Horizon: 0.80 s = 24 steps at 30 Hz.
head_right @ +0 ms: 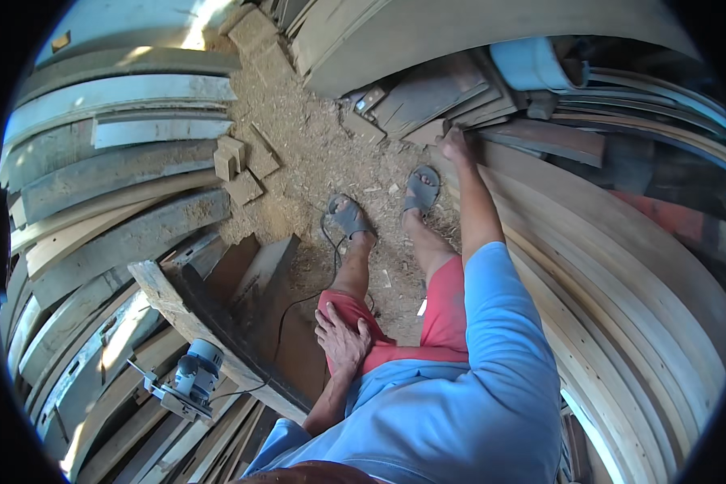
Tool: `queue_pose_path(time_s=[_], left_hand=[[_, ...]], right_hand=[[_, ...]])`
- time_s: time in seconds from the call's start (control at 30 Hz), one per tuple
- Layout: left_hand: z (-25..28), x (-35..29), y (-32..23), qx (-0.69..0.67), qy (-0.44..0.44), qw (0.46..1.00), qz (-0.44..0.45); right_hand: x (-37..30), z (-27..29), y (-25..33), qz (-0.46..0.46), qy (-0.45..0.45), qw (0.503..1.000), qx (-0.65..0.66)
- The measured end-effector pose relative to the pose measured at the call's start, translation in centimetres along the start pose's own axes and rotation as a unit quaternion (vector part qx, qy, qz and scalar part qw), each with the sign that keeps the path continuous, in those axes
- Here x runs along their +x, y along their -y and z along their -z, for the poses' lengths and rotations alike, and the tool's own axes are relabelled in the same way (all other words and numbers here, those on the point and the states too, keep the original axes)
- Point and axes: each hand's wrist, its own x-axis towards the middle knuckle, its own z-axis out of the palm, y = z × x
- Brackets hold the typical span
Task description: The person holds and moves pieces of wood, using a square to measure and mark them.
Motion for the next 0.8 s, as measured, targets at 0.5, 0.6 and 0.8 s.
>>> queue_pose_path(time_s=[0.5,0.6,0.8], left_hand=[[1.1,0.0,0.6,-0.05,0.049,0.997,0.015],[0.3,0.6,2.3,-0.073,0.073,0.994,-0.044],[2.6,3.5,0.7,-0.402,0.049,0.886,-0.226]], right_hand=[[-14.0,-3.1,-3.1,-0.162,0.066,0.887,0.428],[-21.0,-2.3,-6.2,-0.177,0.203,0.71,0.651],[-36.0,2.7,0.6,-0.093,0.339,0.582,0.733]])
